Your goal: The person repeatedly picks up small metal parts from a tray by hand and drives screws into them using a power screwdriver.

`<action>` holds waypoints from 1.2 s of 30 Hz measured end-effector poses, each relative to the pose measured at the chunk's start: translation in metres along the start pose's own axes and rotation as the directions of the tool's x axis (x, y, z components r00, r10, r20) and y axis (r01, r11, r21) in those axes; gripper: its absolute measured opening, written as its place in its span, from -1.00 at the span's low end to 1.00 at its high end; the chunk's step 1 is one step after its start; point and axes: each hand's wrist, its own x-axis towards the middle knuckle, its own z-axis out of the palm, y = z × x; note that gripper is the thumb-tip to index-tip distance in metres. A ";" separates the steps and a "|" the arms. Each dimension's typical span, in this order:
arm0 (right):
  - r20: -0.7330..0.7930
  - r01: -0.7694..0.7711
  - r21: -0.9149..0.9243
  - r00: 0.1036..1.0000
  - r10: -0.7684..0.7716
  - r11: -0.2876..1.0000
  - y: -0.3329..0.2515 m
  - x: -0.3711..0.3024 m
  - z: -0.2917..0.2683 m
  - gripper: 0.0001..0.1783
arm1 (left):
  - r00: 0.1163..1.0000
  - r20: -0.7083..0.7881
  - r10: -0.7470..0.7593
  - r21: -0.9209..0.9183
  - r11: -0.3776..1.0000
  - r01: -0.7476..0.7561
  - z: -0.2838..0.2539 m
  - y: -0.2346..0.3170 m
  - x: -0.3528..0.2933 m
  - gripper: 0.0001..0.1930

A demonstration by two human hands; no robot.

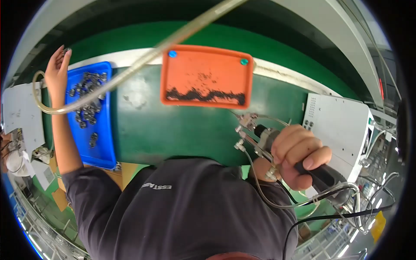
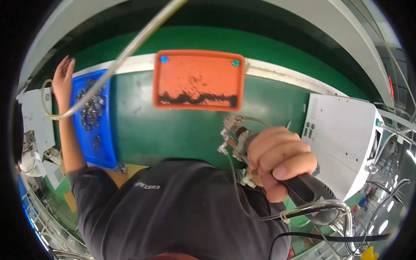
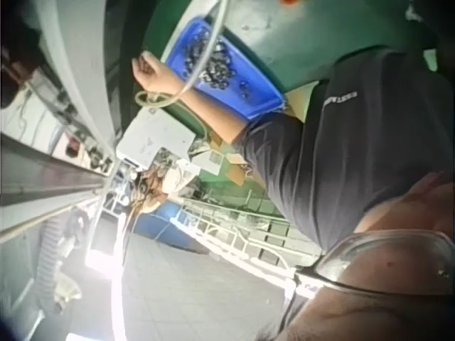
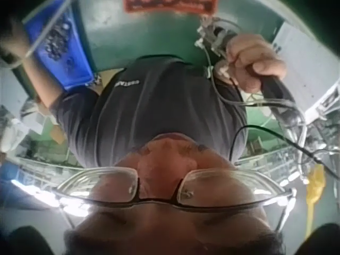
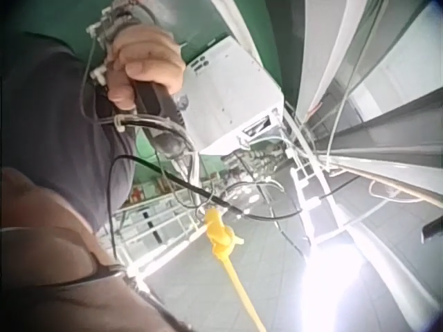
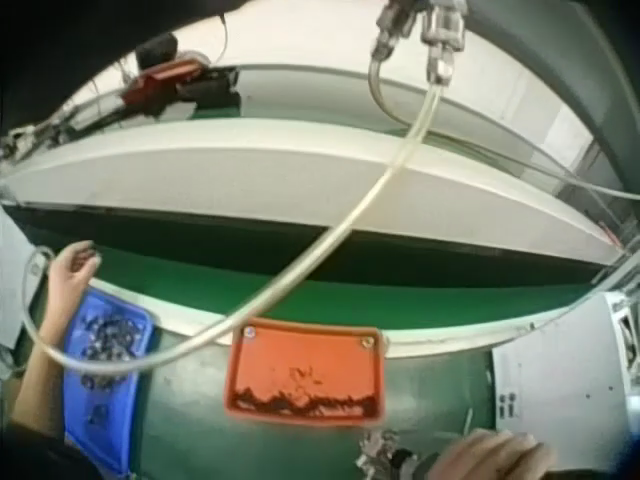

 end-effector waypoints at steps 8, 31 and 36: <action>-0.034 -0.075 0.107 0.996 0.079 0.991 -0.006 -0.008 0.003 -0.61 | 0.767 0.459 0.448 -0.315 0.889 -0.331 0.077 0.203 -0.223 -0.66; 0.094 -0.218 0.041 0.972 0.213 0.975 -0.002 -0.011 0.006 -0.67 | 0.640 0.425 0.641 -0.335 0.767 -0.547 0.170 0.224 -0.266 -0.86; 0.113 -0.220 0.033 0.970 0.216 0.975 0.000 -0.009 0.005 -0.68 | 0.645 0.422 0.638 -0.335 0.770 -0.543 0.170 0.225 -0.265 -0.87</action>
